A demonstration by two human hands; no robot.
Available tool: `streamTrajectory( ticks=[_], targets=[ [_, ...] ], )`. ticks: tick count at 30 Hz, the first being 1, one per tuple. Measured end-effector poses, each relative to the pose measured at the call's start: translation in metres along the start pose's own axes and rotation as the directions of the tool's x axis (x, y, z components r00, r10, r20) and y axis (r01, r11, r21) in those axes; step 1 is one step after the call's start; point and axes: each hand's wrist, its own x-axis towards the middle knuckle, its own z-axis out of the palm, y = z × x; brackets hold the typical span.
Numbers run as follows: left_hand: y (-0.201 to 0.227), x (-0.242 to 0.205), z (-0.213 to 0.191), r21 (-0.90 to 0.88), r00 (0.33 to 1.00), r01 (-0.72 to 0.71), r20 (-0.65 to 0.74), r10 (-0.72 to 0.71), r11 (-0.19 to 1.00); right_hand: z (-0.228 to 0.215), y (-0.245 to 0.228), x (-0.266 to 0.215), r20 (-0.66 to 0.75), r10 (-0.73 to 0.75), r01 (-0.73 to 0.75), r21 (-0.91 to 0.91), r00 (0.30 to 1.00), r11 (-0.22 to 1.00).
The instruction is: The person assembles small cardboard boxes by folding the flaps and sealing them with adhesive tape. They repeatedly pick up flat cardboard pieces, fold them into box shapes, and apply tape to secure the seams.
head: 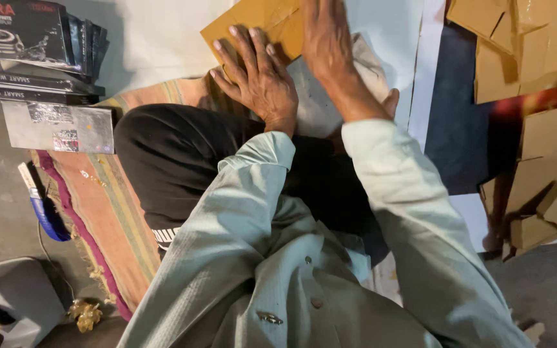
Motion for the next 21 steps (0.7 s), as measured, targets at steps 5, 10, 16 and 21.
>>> streamTrajectory(
  ticks=[5,10,16,21],
  targets=[
    [0.000,-0.012,-0.002,-0.005,0.990,0.060,0.126,-0.059,0.998,-0.015,-0.018,-0.027,0.119,-0.329,0.332,-0.006,0.937,0.943],
    [-0.001,-0.009,-0.008,-0.043,0.997,0.025,0.070,-0.022,0.999,-0.032,-0.024,-0.021,0.229,-0.327,0.332,0.021,0.917,0.943],
    [-0.002,-0.011,-0.013,-0.073,0.996,0.024,0.092,-0.018,0.997,-0.032,-0.025,-0.022,0.297,-0.326,0.330,0.039,0.897,0.943],
    [-0.035,-0.018,-0.019,-0.396,0.995,-0.025,0.075,0.059,0.918,-0.026,-0.040,-0.028,0.354,-0.297,0.369,-0.155,0.887,0.916]
  ],
)
